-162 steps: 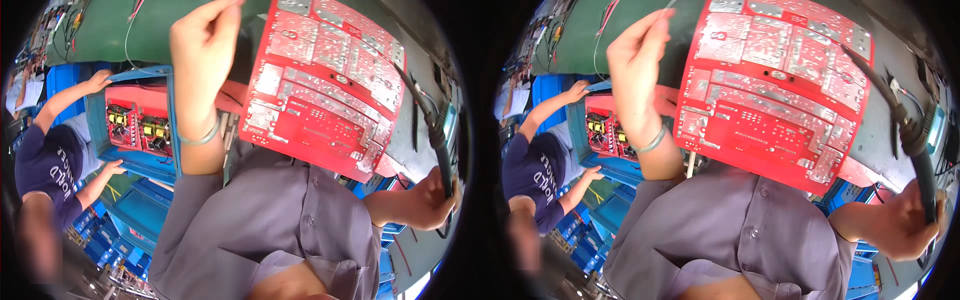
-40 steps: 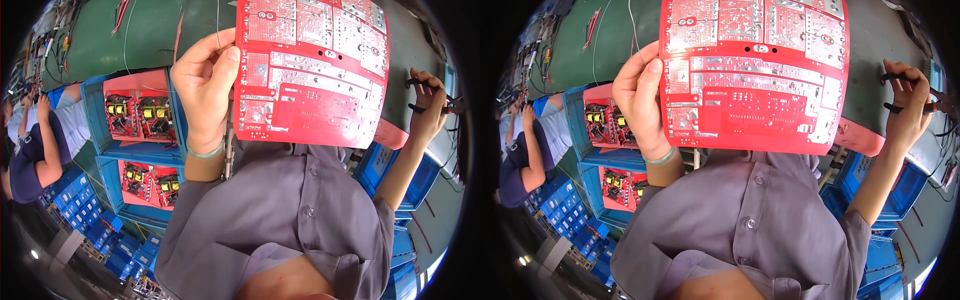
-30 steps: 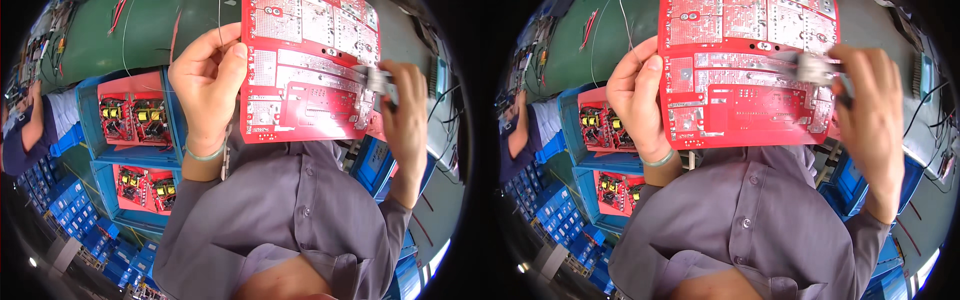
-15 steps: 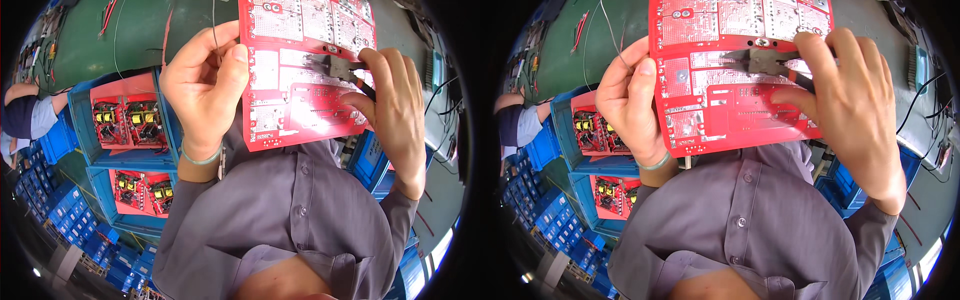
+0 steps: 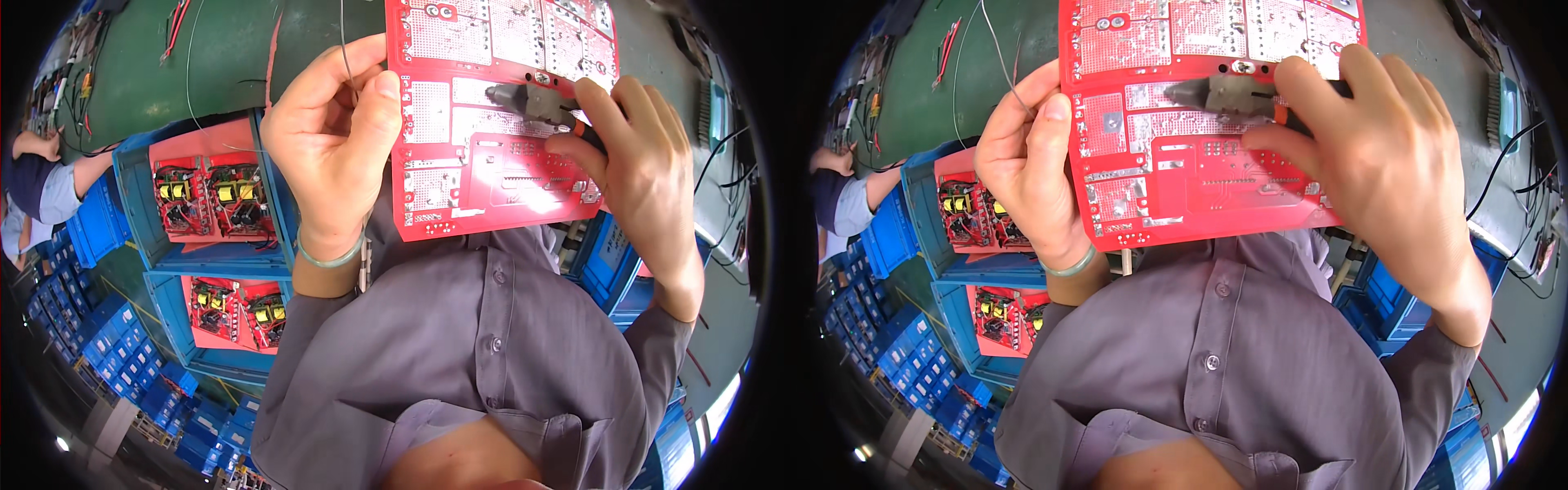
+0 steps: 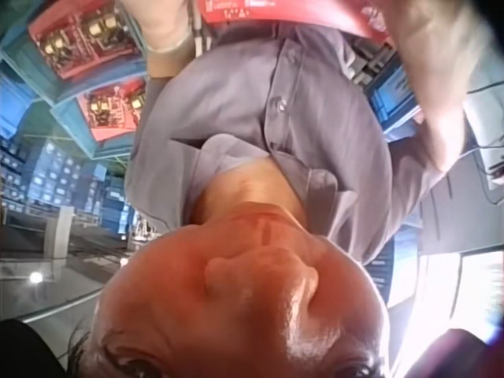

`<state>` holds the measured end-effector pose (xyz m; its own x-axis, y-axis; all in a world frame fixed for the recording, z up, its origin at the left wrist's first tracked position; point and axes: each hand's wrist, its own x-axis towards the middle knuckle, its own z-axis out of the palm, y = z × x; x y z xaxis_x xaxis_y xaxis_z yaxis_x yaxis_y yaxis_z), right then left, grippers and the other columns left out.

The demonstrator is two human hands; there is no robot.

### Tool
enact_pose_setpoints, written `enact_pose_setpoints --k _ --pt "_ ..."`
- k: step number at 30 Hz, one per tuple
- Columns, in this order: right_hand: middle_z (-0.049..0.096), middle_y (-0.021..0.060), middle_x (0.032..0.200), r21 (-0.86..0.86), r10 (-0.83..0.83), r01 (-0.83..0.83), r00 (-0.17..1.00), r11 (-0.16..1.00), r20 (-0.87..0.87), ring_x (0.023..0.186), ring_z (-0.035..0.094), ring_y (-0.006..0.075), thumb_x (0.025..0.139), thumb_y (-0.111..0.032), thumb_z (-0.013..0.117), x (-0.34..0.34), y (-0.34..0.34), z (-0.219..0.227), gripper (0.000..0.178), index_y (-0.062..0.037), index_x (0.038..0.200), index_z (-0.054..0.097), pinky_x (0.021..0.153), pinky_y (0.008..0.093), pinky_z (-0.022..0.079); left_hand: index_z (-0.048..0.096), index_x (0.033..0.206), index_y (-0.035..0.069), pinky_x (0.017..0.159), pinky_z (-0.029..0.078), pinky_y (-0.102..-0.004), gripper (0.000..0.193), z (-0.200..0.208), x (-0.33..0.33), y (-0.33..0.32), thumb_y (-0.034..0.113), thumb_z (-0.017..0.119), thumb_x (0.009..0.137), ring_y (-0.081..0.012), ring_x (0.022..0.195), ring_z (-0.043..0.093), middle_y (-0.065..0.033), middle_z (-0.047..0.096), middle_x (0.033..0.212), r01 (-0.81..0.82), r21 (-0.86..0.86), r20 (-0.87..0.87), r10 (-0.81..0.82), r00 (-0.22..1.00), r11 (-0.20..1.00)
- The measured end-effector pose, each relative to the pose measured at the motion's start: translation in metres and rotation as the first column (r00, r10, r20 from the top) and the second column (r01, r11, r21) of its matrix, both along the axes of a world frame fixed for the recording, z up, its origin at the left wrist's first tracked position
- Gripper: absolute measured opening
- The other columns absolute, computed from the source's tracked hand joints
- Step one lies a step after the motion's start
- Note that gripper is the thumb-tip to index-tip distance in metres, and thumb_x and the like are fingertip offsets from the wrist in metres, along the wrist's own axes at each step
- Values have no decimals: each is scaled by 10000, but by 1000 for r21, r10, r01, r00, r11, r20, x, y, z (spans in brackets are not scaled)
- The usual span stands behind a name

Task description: Soldering components onto a printed circuit board and trimming excess leads.

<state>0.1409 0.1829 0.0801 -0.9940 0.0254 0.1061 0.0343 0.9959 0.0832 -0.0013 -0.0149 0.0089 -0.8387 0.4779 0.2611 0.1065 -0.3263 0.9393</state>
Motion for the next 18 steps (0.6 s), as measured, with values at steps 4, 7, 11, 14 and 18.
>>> enact_pose_setpoints --k 4,7,11,14,18 --pt "553 75 882 -89 -118 111 990 990 -79 787 559 288 723 -314 741 2 -1 -3 443 -60 1060 606 678 399 457 636 1110 -82 593 403 -171 235 -2 2 -2 9 638 893 -21 662 508 17 595 764 -6 10 28 6 1000 1000" --pt "559 85 922 -73 -25 21 998 997 -54 817 561 294 732 -314 738 6 -2 -3 449 -58 1076 607 695 404 463 635 1109 -86 594 403 -171 232 -2 1 -2 6 633 896 -21 661 508 18 595 763 -2 11 7 2 1000 1000" --pt "555 91 931 -57 -45 42 998 998 -47 825 557 290 740 -320 734 8 -2 -1 449 -58 1083 611 699 408 464 632 1111 -92 597 408 -171 233 1 1 2 4 627 899 -22 663 512 15 599 766 3 18 -12 -3 1000 1000" --pt "549 88 907 -58 -27 24 998 998 -64 810 550 283 740 -321 734 7 -3 -2 446 -57 1078 611 690 404 461 633 1112 -92 597 411 -171 235 2 3 3 5 628 898 -24 663 513 12 602 767 -2 15 11 2 1000 1000" --pt "537 82 867 -37 -40 40 999 999 -21 784 540 276 738 -312 736 7 -5 -2 431 -58 1063 610 673 398 454 634 1110 -92 597 412 -171 233 0 3 2 2 624 896 -24 664 517 6 610 771 -8 22 18 8 1000 1000"
